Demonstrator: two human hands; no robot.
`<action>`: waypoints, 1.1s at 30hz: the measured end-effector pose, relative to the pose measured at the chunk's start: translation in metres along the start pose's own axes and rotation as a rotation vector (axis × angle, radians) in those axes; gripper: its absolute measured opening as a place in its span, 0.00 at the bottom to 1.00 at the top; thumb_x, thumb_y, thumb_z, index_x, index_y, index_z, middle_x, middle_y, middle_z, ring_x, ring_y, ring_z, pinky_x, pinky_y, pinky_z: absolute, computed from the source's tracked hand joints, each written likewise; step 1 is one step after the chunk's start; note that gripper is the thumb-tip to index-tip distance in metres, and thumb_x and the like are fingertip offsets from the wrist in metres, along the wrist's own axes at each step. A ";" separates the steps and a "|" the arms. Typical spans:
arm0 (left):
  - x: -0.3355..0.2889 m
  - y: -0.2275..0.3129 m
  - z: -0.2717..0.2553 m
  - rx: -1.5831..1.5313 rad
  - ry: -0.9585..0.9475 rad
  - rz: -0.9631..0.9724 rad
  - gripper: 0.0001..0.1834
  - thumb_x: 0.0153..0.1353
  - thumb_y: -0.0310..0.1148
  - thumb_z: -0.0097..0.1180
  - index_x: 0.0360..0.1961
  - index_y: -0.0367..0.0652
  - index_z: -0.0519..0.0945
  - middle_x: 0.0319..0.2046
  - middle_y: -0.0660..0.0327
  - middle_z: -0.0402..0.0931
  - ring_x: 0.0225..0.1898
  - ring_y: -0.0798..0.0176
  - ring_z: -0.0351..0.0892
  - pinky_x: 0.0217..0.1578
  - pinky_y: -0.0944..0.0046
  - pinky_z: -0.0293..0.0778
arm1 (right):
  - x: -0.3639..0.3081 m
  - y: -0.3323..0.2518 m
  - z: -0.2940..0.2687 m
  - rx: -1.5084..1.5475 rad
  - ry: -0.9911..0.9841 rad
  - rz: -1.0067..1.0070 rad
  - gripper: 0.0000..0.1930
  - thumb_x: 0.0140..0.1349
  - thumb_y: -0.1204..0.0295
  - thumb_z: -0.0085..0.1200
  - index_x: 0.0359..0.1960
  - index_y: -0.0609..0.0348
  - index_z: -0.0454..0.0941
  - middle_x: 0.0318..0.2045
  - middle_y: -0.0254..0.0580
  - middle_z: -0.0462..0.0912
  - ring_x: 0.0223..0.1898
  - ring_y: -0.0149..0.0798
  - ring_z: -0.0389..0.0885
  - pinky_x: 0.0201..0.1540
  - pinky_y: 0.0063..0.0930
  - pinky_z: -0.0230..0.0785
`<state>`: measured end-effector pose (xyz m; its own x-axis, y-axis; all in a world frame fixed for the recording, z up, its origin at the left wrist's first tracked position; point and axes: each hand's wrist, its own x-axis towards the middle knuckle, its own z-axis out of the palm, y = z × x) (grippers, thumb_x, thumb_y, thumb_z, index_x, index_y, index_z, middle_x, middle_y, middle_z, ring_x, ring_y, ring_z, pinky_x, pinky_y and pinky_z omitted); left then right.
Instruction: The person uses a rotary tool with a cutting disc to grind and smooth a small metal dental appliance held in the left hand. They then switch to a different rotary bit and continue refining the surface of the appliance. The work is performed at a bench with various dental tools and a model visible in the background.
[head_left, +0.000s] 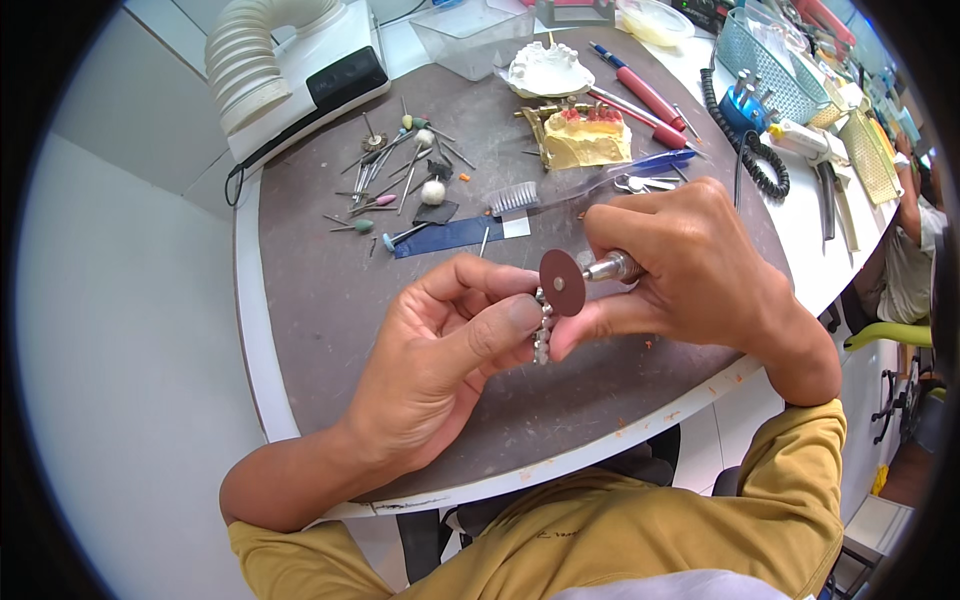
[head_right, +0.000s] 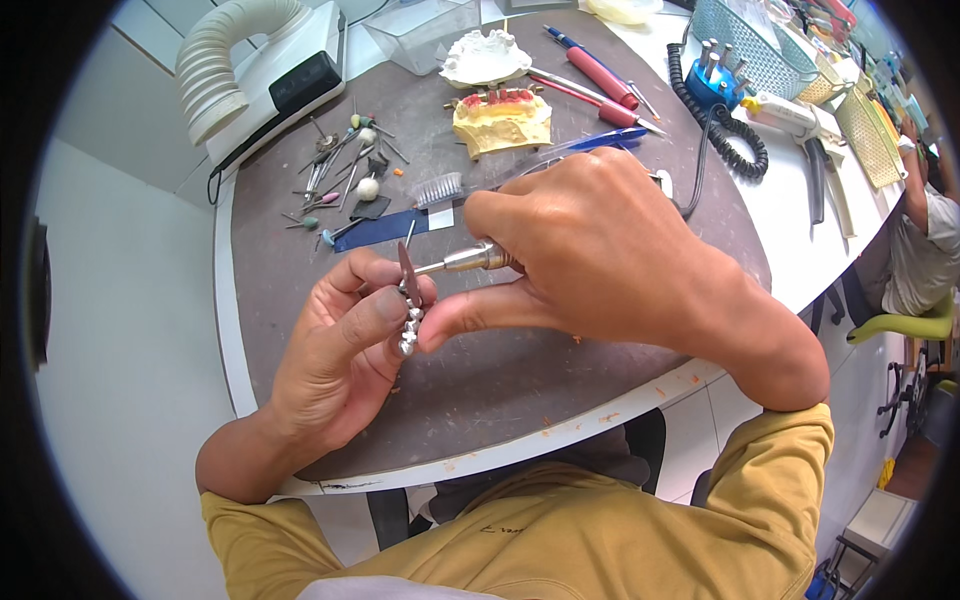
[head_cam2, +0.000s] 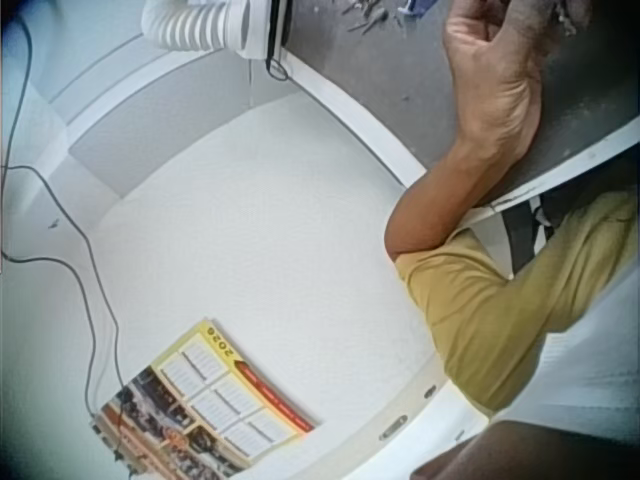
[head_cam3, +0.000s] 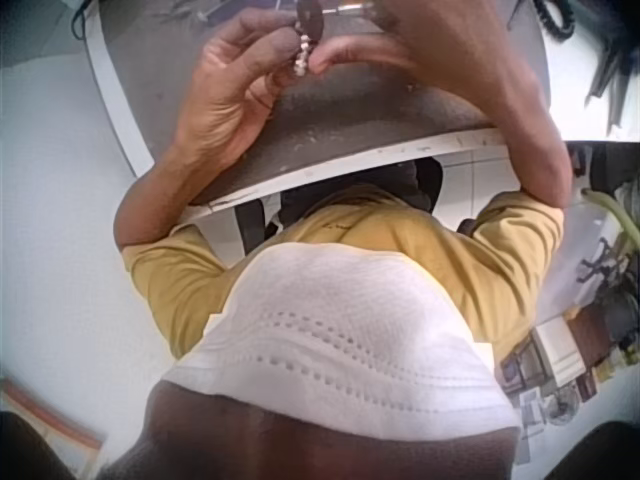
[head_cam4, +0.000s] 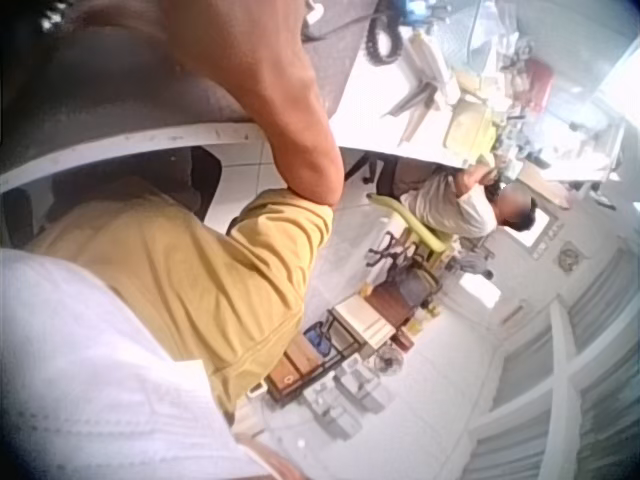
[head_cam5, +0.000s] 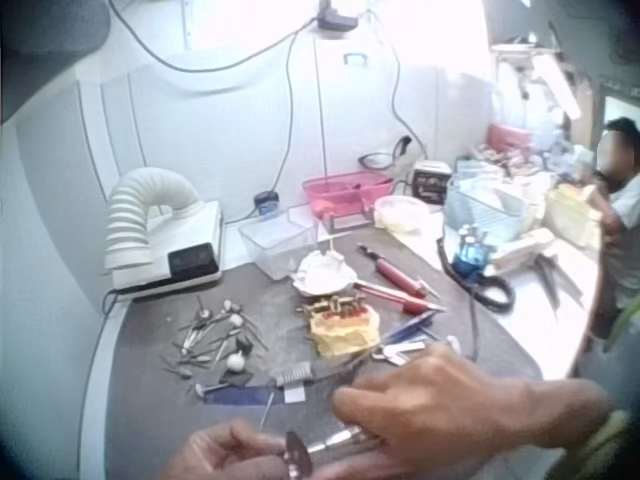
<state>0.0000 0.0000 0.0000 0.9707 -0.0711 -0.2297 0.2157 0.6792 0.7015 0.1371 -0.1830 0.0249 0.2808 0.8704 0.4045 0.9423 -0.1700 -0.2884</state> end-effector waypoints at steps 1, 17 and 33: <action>0.000 0.000 0.001 -0.002 -0.004 0.003 0.09 0.62 0.24 0.58 0.43 0.43 0.75 0.43 0.56 0.79 0.45 0.67 0.81 0.44 0.71 0.80 | 0.000 0.000 0.000 -0.004 0.002 -0.009 0.31 0.38 0.42 0.71 0.17 0.58 0.71 0.11 0.37 0.70 0.11 0.38 0.66 0.15 0.31 0.56; -0.003 0.002 0.001 0.032 0.005 0.004 0.09 0.62 0.25 0.58 0.43 0.43 0.74 0.42 0.56 0.80 0.44 0.68 0.80 0.43 0.70 0.79 | 0.000 -0.001 0.002 0.013 -0.002 0.004 0.31 0.36 0.42 0.71 0.17 0.58 0.70 0.11 0.38 0.69 0.11 0.39 0.65 0.15 0.31 0.56; -0.002 0.003 0.003 0.046 0.011 0.007 0.10 0.61 0.26 0.60 0.43 0.43 0.74 0.42 0.58 0.79 0.44 0.69 0.80 0.43 0.71 0.78 | 0.000 0.000 0.002 0.040 0.022 0.015 0.31 0.36 0.42 0.72 0.17 0.58 0.70 0.11 0.37 0.69 0.11 0.36 0.65 0.15 0.30 0.55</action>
<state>-0.0006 0.0003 0.0044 0.9709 -0.0581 -0.2322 0.2140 0.6450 0.7336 0.1370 -0.1825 0.0233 0.2989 0.8574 0.4189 0.9302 -0.1637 -0.3286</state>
